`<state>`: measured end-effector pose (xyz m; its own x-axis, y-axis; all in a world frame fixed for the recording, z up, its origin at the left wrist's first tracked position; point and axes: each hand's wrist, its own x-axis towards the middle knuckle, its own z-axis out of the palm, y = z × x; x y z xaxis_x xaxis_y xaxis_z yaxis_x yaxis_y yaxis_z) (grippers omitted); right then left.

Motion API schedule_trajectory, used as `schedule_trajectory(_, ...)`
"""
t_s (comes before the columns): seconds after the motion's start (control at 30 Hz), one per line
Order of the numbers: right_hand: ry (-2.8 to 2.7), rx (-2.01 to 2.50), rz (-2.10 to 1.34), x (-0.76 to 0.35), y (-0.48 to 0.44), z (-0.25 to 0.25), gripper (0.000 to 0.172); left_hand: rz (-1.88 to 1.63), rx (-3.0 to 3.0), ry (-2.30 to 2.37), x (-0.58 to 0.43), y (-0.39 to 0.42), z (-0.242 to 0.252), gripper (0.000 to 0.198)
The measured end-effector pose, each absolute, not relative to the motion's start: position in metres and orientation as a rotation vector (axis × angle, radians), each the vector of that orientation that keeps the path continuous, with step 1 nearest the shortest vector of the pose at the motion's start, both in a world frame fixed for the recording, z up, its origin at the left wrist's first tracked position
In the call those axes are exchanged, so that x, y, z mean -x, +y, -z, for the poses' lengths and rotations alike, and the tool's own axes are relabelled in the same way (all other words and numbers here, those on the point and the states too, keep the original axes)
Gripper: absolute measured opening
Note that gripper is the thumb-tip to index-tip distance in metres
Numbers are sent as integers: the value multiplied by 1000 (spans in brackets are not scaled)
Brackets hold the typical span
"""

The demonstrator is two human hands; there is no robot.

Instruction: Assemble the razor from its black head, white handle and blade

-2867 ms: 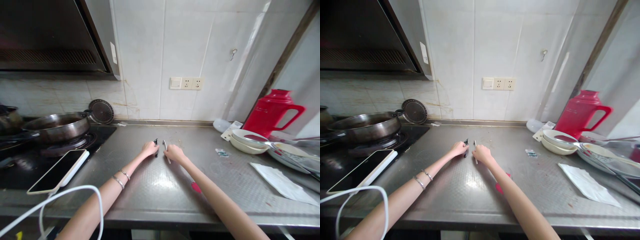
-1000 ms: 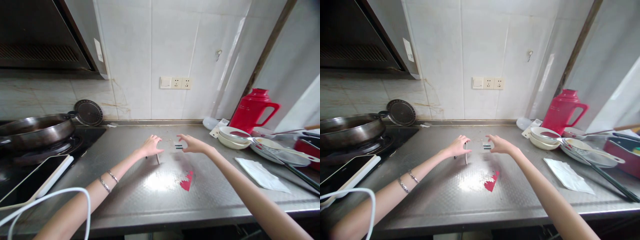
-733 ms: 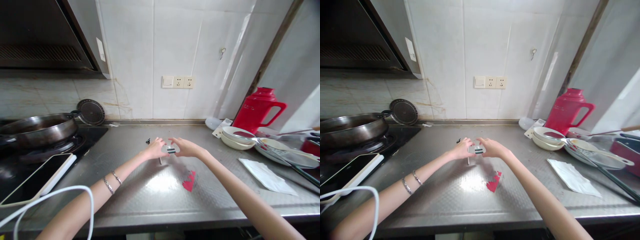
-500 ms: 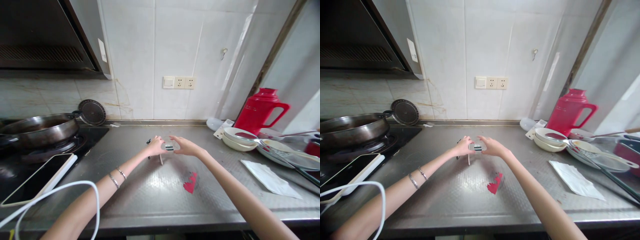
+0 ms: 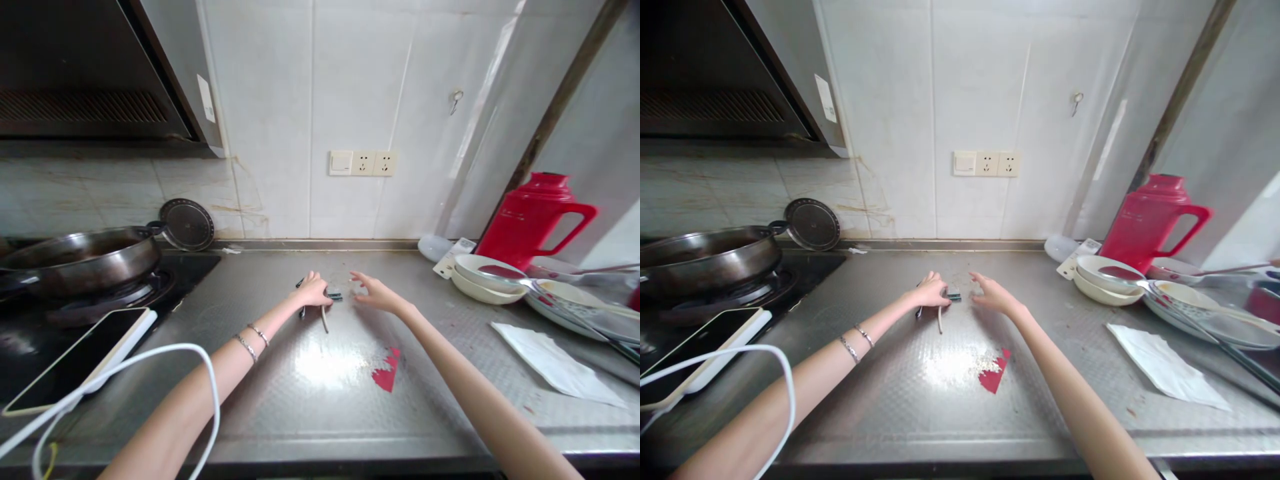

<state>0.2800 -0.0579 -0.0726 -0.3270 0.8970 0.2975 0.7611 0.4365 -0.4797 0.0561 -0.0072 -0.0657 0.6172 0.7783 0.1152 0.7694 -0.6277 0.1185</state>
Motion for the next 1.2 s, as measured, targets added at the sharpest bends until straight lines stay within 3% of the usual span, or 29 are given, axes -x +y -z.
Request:
schedule_trajectory(0.17, -2152, 1423, -368, -271, -49, 72, 53, -424, -2723, 1274, -49, -5, 65, 60)
schedule_trajectory(0.23, -2204, 1365, -399, -264, -47, 72, 53, -574, -2651, 1271, -41, -5, 65, 52)
schedule_trajectory(0.37, -2285, 1280, -432, -249, -41, 76, 63, -911, -2389, 1348, -15, -3, 70, 19)
schedule_trajectory(0.47, -2254, 1300, -410, -241, -39, 78, 61, -1024, -2181, 1448, 4, 1, 77, 22)
schedule_trajectory(0.67, -2091, 1606, -156, -218, -55, 68, 17, -1029, -2091, 1595, 18, 12, 91, 25)
schedule_trajectory(0.83, -2229, 1796, -164, -190, -77, 65, 34, -986, -2092, 1603, 15, 10, 96, 24)
schedule_trajectory(1.2, -2272, 1879, -174, -160, -89, 74, 29, -919, -2113, 1646, 14, 5, 98, 23)
